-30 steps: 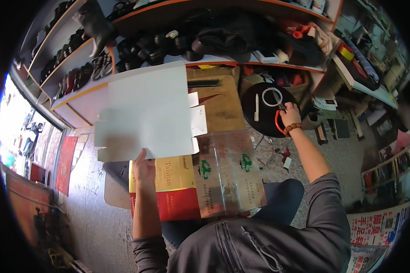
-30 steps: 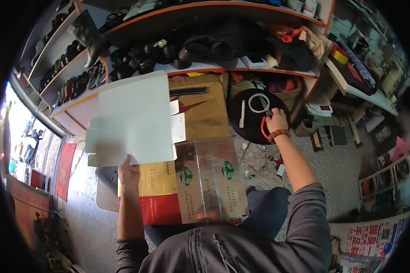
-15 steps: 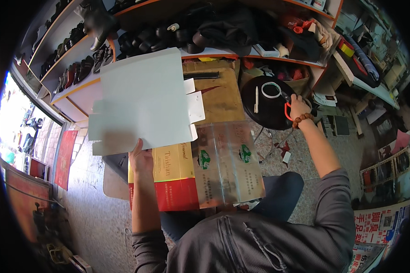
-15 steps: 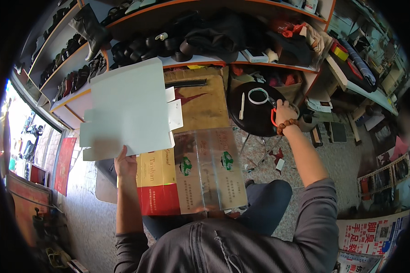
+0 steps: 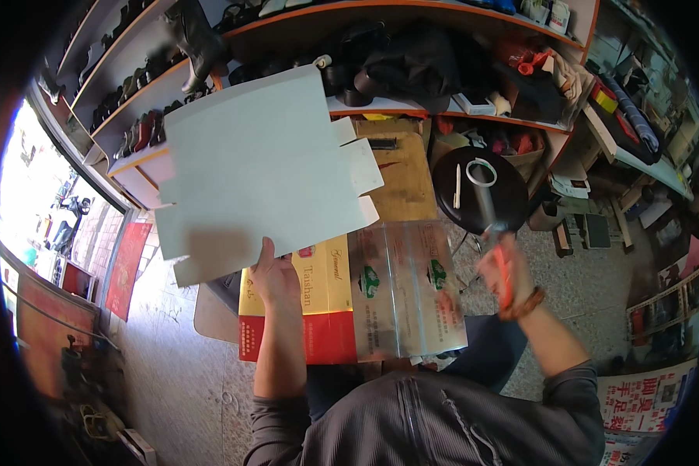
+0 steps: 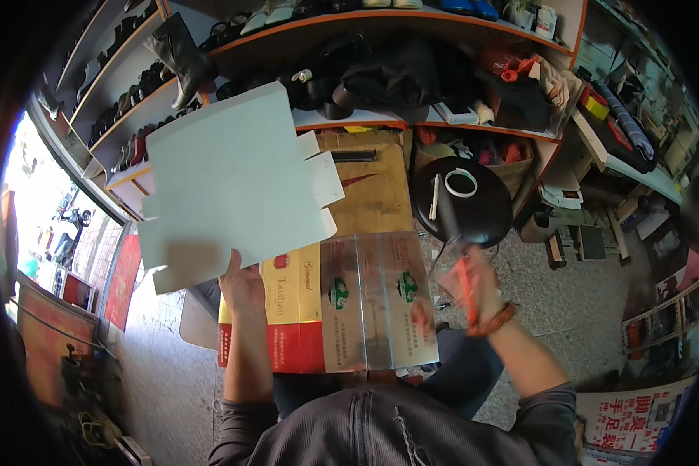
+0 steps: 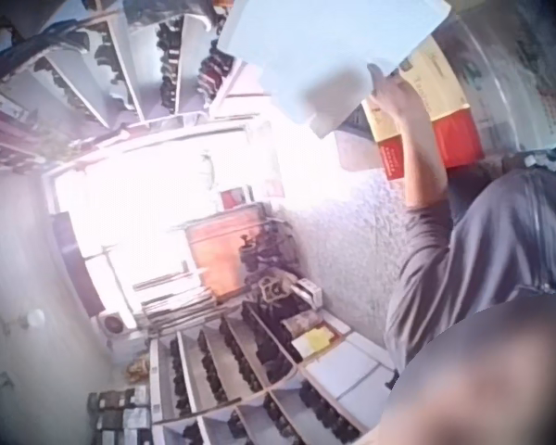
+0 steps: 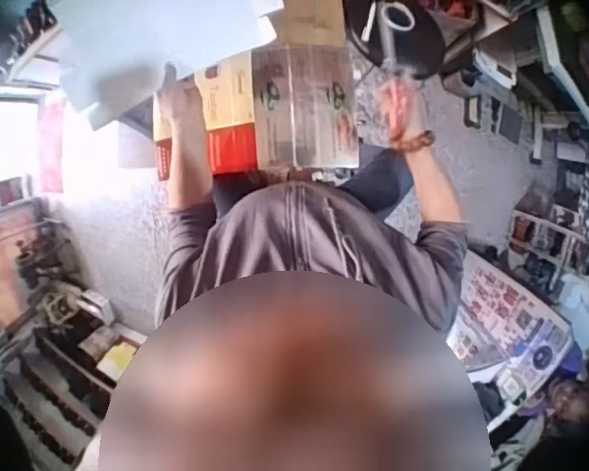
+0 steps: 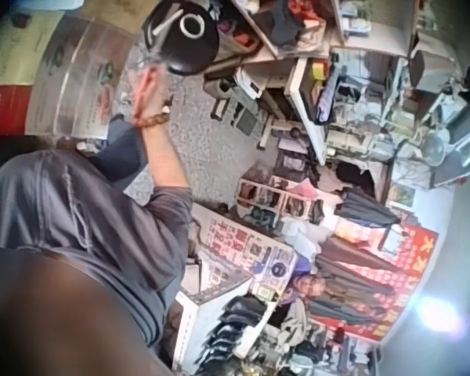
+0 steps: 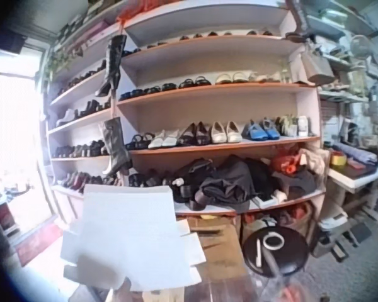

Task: The person folds a large sheet of white paper, then uses scissors to cut it into smaller pieces. They also apply clear tape to a cardboard box and continue cutting the paper into strips and shapes.

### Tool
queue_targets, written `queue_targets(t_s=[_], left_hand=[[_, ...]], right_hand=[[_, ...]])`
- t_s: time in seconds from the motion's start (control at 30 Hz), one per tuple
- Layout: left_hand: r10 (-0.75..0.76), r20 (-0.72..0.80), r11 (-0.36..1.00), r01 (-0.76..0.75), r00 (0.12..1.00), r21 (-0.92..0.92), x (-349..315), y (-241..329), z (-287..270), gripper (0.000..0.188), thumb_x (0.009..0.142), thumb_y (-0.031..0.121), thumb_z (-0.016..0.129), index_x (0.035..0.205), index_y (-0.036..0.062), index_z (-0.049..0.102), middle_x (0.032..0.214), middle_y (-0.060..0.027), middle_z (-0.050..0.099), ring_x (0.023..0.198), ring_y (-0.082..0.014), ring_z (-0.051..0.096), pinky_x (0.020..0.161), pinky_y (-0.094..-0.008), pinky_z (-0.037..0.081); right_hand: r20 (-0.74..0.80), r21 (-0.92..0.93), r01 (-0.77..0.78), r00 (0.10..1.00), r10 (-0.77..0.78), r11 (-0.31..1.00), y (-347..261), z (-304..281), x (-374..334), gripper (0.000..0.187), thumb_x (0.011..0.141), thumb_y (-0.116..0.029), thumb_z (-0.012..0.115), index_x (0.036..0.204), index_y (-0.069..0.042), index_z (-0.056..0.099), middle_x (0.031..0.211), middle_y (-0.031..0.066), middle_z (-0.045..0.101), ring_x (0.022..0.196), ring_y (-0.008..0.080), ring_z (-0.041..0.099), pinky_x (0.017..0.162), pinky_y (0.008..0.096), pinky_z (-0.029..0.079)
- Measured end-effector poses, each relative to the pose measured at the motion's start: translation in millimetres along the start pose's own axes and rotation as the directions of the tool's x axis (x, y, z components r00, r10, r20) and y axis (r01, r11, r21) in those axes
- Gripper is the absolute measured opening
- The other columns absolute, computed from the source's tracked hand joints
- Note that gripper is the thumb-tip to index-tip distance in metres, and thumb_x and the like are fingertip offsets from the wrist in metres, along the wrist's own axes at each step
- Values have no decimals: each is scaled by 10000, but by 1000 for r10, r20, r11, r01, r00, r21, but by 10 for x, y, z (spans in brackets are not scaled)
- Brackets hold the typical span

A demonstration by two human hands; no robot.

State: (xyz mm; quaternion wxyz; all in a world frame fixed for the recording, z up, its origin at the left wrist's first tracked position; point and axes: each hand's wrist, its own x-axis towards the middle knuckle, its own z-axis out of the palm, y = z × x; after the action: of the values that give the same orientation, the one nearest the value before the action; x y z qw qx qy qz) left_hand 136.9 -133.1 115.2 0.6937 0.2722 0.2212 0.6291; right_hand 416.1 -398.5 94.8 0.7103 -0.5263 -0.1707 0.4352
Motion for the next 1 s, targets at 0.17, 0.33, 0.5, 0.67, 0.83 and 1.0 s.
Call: queue_targets(t_s=[0.17,0.33,0.5,0.67,0.83,1.0], left_hand=[[106,75,994,-104,992,-40,-177,219,315,199,906,36,524,1105,48,527,1076,-51,569,977,-174,564,845,-331,478],[193,137,981,-189,972,-46,-333,333,459,167,921,39,497,1080,50,545,1086,-32,568,1014,-166,559,879,-349,468],[141,175,987,-124,975,-104,-432,364,474,150,919,34,491,1049,65,560,1041,-20,581,987,-159,568,840,-339,479],[137,284,987,-107,949,-118,-458,377,423,161,920,42,495,1068,66,556,1027,-20,595,930,-141,577,783,-311,483],[153,235,986,-131,960,-105,-498,360,483,125,935,68,502,1013,89,598,947,6,612,814,-104,563,683,-261,458],[148,217,987,-129,965,-99,-521,369,503,121,934,69,508,1007,90,602,962,8,613,842,-103,567,708,-258,462]], right_hand=[[351,-234,-27,930,111,972,335,826,-383,350,889,-128,596,1165,-62,392,873,14,511,697,76,524,602,205,468],[475,-372,219,880,-17,902,336,1208,-200,347,915,-159,549,1179,-71,341,927,29,484,781,86,503,692,233,466],[455,-318,210,889,-45,924,225,1395,-173,310,939,-223,510,1167,-80,355,936,27,476,763,77,478,669,230,454],[423,-339,177,906,-18,924,84,1453,-201,420,934,-330,514,1208,-61,342,944,50,501,738,79,497,655,216,446],[433,-310,212,899,-60,927,72,1469,-239,481,927,-382,521,1222,-51,335,946,59,506,738,72,502,631,211,445],[418,-280,162,908,-32,946,73,1477,-240,512,919,-412,526,1217,-43,335,939,55,507,718,66,490,620,201,437]])
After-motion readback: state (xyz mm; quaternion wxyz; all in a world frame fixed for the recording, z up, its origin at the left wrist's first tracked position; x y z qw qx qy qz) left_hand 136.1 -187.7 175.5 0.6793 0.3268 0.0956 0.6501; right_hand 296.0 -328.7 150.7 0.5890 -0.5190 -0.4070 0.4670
